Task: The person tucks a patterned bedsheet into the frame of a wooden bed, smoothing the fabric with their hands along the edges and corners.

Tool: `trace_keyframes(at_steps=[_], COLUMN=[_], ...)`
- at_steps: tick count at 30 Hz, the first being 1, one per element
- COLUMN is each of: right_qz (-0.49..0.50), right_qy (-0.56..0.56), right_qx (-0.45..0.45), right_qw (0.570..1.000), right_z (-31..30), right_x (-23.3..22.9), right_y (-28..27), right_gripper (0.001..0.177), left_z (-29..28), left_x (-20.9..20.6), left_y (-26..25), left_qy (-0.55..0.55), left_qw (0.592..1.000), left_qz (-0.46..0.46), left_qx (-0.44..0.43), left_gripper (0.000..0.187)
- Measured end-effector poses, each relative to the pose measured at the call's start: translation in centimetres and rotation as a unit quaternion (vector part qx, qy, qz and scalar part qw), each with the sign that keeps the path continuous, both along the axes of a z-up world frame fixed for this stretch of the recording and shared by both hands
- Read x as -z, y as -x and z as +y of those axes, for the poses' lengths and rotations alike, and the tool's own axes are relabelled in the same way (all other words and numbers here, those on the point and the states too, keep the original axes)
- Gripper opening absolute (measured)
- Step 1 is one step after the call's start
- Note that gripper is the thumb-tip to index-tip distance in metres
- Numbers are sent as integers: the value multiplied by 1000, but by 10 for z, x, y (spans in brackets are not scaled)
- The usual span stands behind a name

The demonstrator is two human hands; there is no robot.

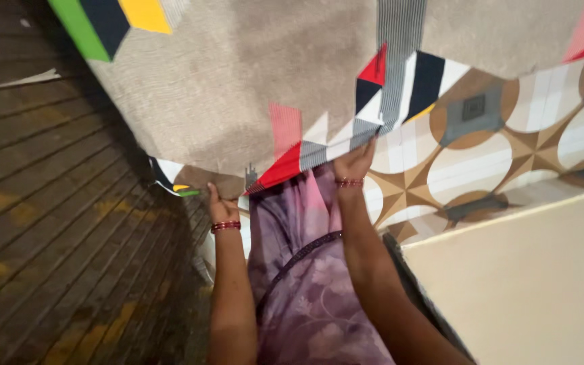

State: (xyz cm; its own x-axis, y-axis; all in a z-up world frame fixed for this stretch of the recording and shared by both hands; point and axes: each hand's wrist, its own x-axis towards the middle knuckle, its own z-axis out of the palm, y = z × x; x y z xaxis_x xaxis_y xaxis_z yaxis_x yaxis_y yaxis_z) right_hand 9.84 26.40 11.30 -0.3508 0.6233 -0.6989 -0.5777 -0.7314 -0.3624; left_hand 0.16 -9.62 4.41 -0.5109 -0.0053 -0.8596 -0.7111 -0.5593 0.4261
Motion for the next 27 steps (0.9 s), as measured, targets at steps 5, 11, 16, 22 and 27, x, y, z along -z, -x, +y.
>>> trace_keyframes(at_steps=[5, 11, 16, 22, 27], right_qz=[-149, -38, -14, -53, -176], right_qy=[93, -47, -21, 65, -63], right_qx=[16, 16, 19, 111, 17], right_qw=[984, 998, 999, 990, 982], right_z=[84, 33, 38, 98, 135], right_x=[23, 39, 28, 38, 66], right_y=[-46, -122, -113, -95, -144], right_gripper=[66, 44, 36, 59, 47], left_z=[12, 41, 86, 88, 70], left_x=[1, -17, -40, -34, -42], left_y=[2, 20, 9, -7, 6], left_qy=[22, 58, 44, 24, 165], left_qw=[999, 996, 997, 989, 970], left_qz=[-43, -64, -70, -69, -90], left_qx=[-6, -25, 1, 125, 153], left_gripper=[51, 61, 75, 66, 46])
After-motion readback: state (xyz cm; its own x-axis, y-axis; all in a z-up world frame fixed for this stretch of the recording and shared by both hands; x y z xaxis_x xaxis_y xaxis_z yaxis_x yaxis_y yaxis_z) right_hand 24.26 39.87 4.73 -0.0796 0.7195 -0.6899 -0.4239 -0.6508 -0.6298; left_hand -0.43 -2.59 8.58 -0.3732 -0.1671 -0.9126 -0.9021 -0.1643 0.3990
